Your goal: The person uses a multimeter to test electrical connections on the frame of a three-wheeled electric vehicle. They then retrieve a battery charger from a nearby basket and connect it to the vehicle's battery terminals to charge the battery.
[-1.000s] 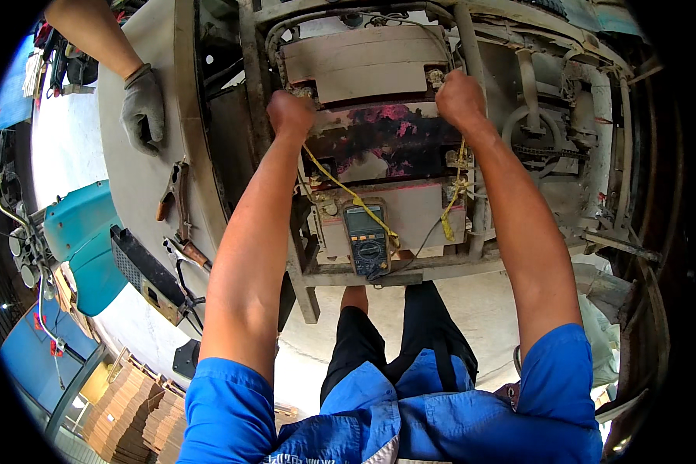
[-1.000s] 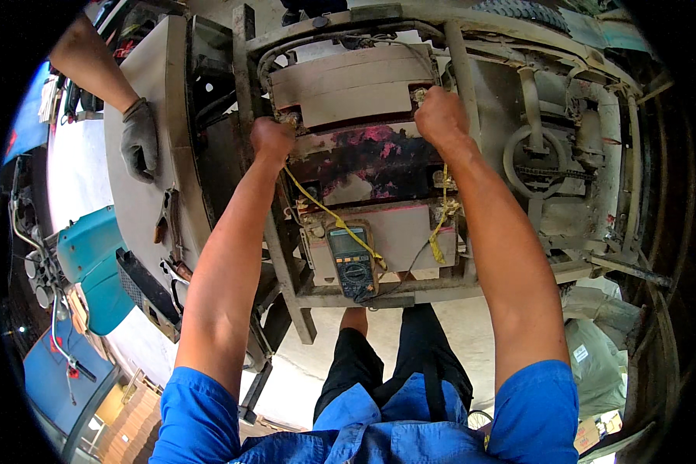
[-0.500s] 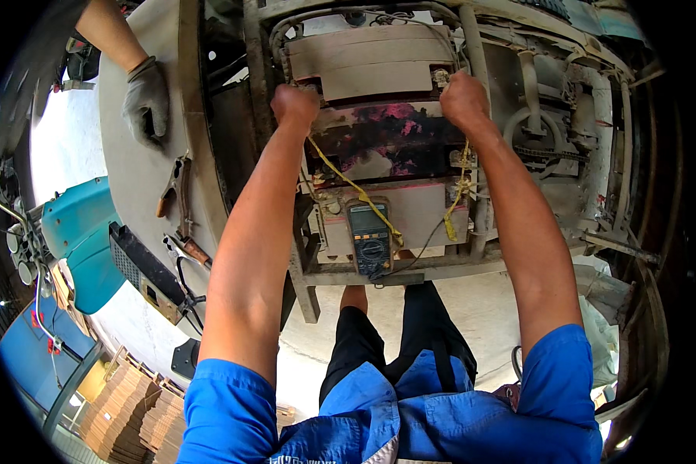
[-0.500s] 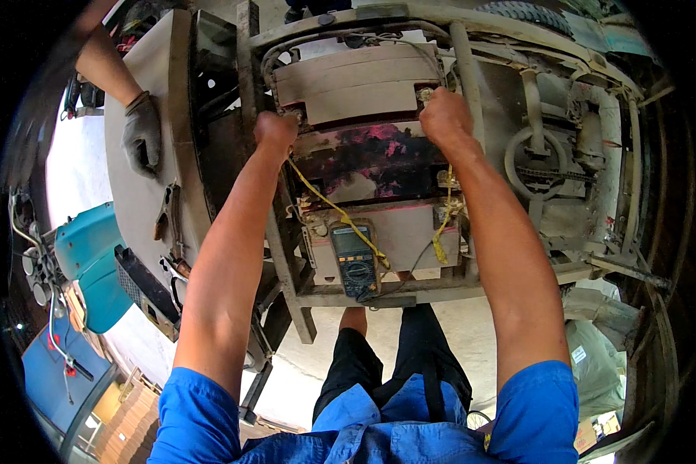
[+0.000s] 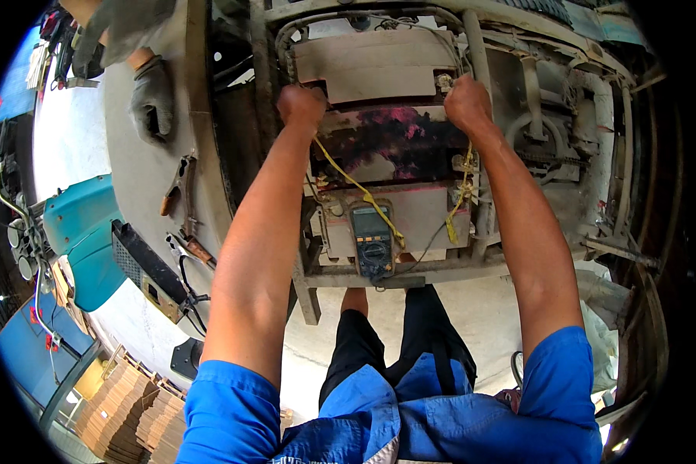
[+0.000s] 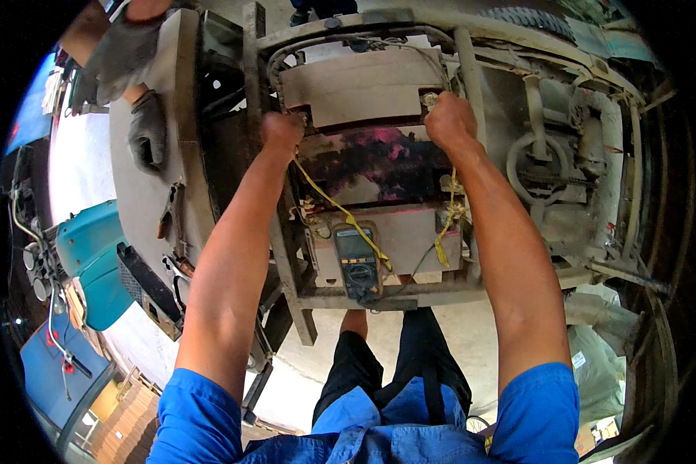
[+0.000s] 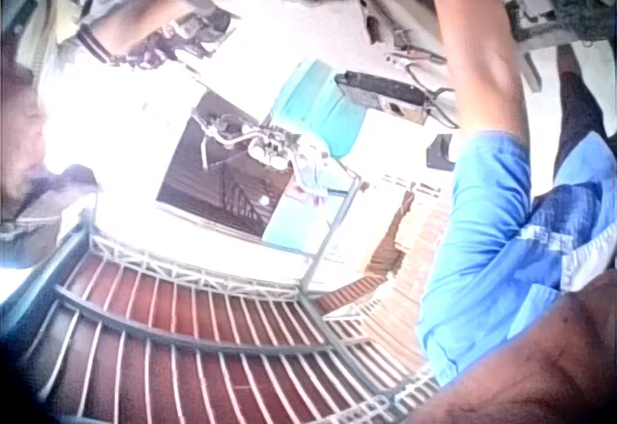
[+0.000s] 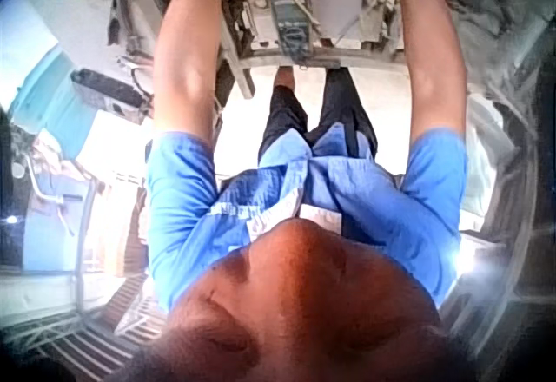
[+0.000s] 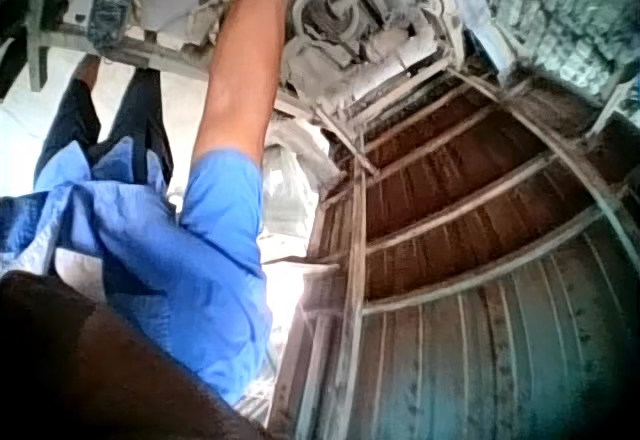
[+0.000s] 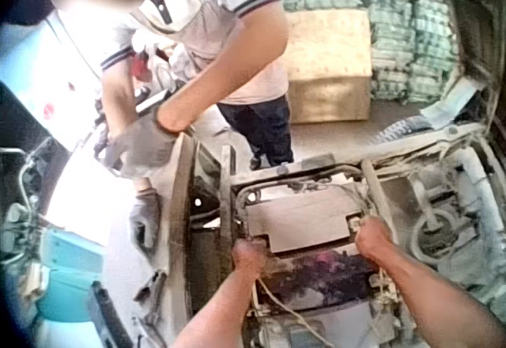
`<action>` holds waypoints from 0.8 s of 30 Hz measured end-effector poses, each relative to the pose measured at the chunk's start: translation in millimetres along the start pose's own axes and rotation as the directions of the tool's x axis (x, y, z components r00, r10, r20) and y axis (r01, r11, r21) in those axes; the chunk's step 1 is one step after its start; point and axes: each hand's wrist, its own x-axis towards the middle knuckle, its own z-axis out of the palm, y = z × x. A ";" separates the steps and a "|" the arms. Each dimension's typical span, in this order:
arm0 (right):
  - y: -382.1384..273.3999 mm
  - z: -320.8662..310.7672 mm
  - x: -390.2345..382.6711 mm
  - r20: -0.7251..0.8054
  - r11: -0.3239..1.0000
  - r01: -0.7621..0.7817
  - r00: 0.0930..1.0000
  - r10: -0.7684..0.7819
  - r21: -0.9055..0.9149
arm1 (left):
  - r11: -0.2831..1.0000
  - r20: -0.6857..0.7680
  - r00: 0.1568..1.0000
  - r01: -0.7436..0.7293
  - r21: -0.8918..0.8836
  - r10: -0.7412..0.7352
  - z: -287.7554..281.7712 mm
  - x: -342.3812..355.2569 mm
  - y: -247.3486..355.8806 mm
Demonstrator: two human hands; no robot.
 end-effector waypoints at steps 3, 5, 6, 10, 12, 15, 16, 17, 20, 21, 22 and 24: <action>4.6 12.6 -1.2 -0.158 0.998 0.051 0.986 -0.044 0.036 | 0.996 -0.043 0.996 -0.083 0.028 0.084 6.8 5.2 -11.8; 4.1 12.0 -1.4 -0.165 0.998 0.060 0.985 -0.054 0.031 | 0.999 -0.041 0.998 -0.055 -0.002 0.054 7.5 0.1 -8.4; 4.6 7.7 -0.1 -0.097 0.999 0.037 0.995 -0.036 0.009 | 0.987 0.027 0.989 -0.144 0.064 0.143 1.7 -9.2 -5.6; -1.7 0.7 -3.0 -0.056 0.999 0.050 0.997 -0.050 0.004 | 1.000 -0.052 0.999 0.008 -0.023 -0.010 1.8 -21.9 1.0; -6.2 1.0 -3.7 -0.079 0.998 0.065 0.995 -0.066 -0.014 | 0.999 -0.007 0.999 0.035 -0.037 -0.035 -3.5 -21.1 -2.2; 8.9 4.1 -3.4 -0.131 0.999 0.052 0.990 -0.052 -0.005 | 0.990 -0.112 0.994 -0.028 -0.141 0.012 -4.5 -52.5 -2.6; 13.8 5.6 -5.5 -0.151 0.999 0.038 0.988 -0.037 0.008 | 0.977 -0.114 0.992 -0.074 -0.201 0.052 -9.6 -69.3 -2.3; 4.2 0.0 -14.7 -0.179 0.998 0.045 0.983 -0.036 0.049 | 0.958 -0.136 0.987 -0.116 -0.261 0.083 -18.6 -79.9 -8.2; -2.2 -16.0 -64.2 -0.223 0.981 0.076 0.974 -0.034 0.180 | 0.805 0.099 0.991 -0.016 -0.593 0.093 -39.4 -118.1 -23.8; -0.2 -17.3 -79.9 -0.212 0.970 0.091 0.976 -0.042 0.227 | 0.739 0.132 0.986 0.012 -0.673 0.104 -49.4 -142.9 -20.7; -5.8 -25.5 -101.3 -0.126 0.938 0.113 0.989 -0.075 0.329 | 0.716 0.130 0.984 0.005 -0.699 0.120 -54.3 -159.9 -26.4; -20.5 -37.9 -147.6 0.005 0.816 0.107 0.991 -0.133 0.568 | 0.656 0.150 0.981 0.035 -0.754 0.121 -59.4 -191.7 -31.8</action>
